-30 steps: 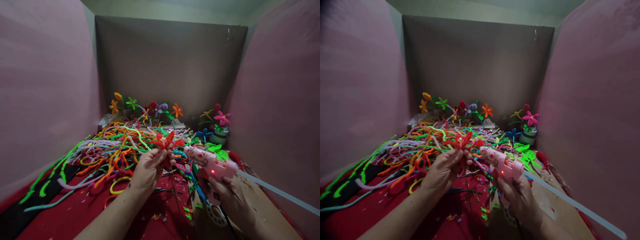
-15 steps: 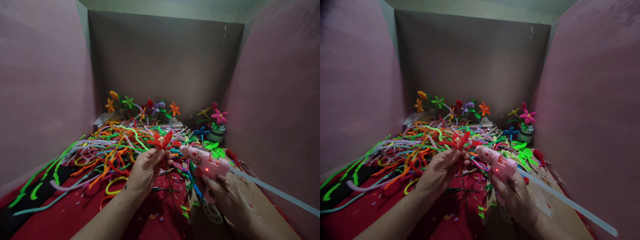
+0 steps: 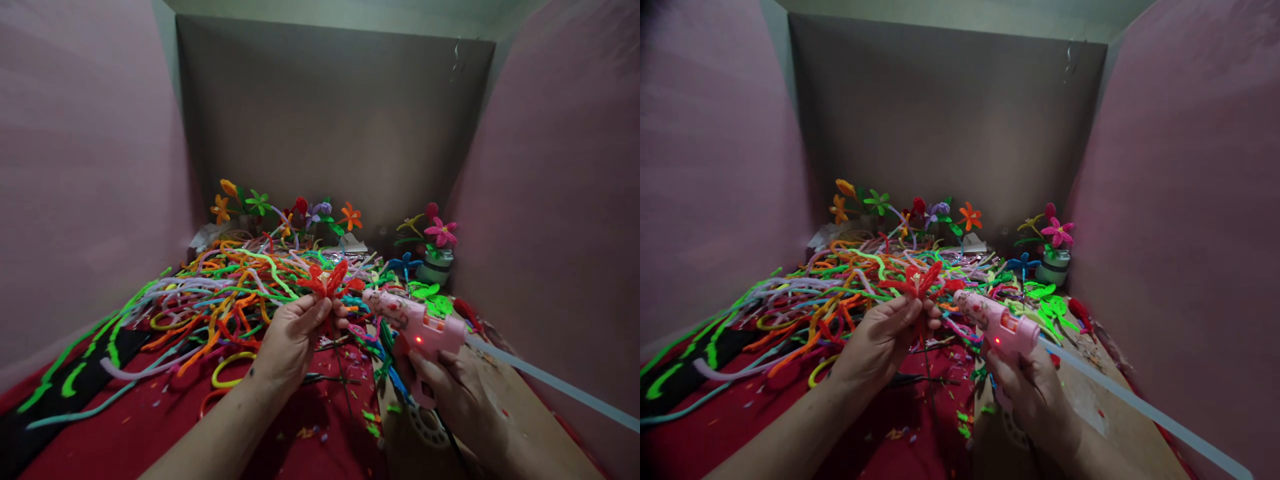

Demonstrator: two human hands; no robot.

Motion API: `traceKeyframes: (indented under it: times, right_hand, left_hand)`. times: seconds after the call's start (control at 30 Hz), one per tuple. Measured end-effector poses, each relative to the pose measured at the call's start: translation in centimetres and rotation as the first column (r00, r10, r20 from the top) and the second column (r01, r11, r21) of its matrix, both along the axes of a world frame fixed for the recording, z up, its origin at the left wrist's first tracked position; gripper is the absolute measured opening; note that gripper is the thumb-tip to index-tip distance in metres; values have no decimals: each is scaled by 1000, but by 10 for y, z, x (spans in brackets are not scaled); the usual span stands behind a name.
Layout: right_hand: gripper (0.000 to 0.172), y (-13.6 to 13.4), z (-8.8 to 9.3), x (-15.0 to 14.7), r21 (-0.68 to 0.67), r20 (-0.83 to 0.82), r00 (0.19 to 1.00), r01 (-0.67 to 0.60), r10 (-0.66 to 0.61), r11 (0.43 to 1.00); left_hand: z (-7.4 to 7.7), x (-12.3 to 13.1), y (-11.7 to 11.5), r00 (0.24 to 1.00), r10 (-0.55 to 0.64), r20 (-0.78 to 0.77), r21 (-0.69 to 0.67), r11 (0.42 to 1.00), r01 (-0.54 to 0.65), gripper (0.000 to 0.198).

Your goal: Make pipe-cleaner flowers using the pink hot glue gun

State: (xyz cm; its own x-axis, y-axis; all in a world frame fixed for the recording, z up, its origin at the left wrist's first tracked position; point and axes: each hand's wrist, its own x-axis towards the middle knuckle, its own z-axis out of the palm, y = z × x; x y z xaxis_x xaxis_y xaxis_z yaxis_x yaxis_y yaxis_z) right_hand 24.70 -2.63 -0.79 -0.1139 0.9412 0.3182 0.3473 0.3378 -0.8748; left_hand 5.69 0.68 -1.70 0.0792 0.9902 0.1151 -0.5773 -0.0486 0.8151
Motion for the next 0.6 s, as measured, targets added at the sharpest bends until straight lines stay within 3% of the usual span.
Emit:
traceKeyframes:
  times: [0.3,0.6]
  right_hand:
    - [35,1,-10,1,-2,2,999,54,-54,999]
    - [36,3,-11,0,15,-11,999,50,-50,999]
  left_hand:
    - [0,-1,1,1000,-8,-1,0,1000,8,15]
    - [0,-1,0,1000,-1,4,-9,1000,1,14]
